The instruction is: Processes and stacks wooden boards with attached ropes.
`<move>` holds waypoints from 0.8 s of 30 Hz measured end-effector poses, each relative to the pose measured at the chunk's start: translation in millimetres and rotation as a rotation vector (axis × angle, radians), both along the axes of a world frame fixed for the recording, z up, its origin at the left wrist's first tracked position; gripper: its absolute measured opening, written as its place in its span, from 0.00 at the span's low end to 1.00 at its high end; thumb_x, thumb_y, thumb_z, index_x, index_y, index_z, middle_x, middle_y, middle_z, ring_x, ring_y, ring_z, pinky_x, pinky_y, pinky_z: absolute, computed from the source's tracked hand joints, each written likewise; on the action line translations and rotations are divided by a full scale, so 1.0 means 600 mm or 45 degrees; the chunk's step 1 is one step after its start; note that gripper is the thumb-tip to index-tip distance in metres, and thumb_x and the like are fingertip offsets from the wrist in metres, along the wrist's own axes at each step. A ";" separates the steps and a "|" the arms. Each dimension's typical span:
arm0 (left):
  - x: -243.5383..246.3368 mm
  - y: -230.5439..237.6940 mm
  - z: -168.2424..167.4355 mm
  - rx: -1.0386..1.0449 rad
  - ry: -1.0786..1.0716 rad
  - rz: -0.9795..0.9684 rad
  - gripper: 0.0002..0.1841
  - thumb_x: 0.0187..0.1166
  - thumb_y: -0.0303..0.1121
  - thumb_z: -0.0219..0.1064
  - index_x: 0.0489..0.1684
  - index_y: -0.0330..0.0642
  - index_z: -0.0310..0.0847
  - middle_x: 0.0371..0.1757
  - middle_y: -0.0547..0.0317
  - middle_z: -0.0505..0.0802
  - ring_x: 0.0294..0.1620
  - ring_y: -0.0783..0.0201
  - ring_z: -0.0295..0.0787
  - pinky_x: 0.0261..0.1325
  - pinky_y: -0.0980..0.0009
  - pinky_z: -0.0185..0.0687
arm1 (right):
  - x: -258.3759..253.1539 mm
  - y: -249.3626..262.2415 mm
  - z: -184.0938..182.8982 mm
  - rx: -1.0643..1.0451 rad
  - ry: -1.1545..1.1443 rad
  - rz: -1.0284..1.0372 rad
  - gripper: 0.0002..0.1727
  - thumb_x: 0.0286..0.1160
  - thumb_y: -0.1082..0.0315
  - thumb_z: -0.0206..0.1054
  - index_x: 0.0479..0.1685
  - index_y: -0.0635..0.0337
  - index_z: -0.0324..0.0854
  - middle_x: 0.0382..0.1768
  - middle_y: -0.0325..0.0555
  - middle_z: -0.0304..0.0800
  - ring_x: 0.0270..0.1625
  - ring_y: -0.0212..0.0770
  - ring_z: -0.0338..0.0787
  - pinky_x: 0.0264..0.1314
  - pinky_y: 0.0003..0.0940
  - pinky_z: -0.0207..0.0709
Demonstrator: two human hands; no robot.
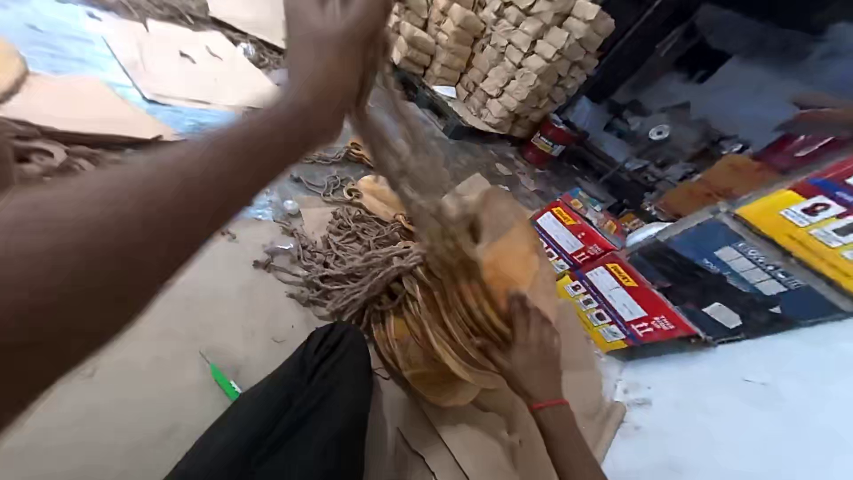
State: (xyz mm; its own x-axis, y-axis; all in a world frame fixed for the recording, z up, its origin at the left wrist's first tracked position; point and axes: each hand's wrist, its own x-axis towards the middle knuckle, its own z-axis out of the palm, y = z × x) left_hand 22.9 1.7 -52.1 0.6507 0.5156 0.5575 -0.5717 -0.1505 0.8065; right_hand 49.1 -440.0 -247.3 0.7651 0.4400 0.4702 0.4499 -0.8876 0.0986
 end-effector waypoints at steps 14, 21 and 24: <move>0.041 0.048 -0.277 -0.716 0.357 0.056 0.11 0.89 0.37 0.61 0.48 0.36 0.78 0.27 0.59 0.89 0.12 0.73 0.74 0.16 0.78 0.71 | 0.067 0.057 0.034 0.156 0.310 0.184 0.50 0.56 0.27 0.68 0.70 0.60 0.83 0.66 0.64 0.85 0.68 0.73 0.82 0.67 0.76 0.71; 0.040 0.024 -0.372 -0.898 0.534 0.089 0.19 0.91 0.43 0.58 0.61 0.33 0.78 0.35 0.54 0.89 0.19 0.70 0.74 0.23 0.72 0.72 | 0.174 0.269 0.049 -0.208 0.601 0.133 0.66 0.50 0.45 0.90 0.94 0.52 0.52 0.61 0.66 0.89 0.66 0.70 0.85 0.81 0.71 0.62; 0.025 0.043 -0.396 -1.132 0.396 -0.097 0.22 0.95 0.49 0.46 0.58 0.40 0.77 0.33 0.57 0.89 0.17 0.71 0.75 0.18 0.76 0.70 | 0.179 0.287 0.035 -0.242 0.601 0.043 0.67 0.50 0.46 0.90 0.96 0.49 0.51 0.66 0.70 0.86 0.71 0.75 0.81 0.81 0.73 0.60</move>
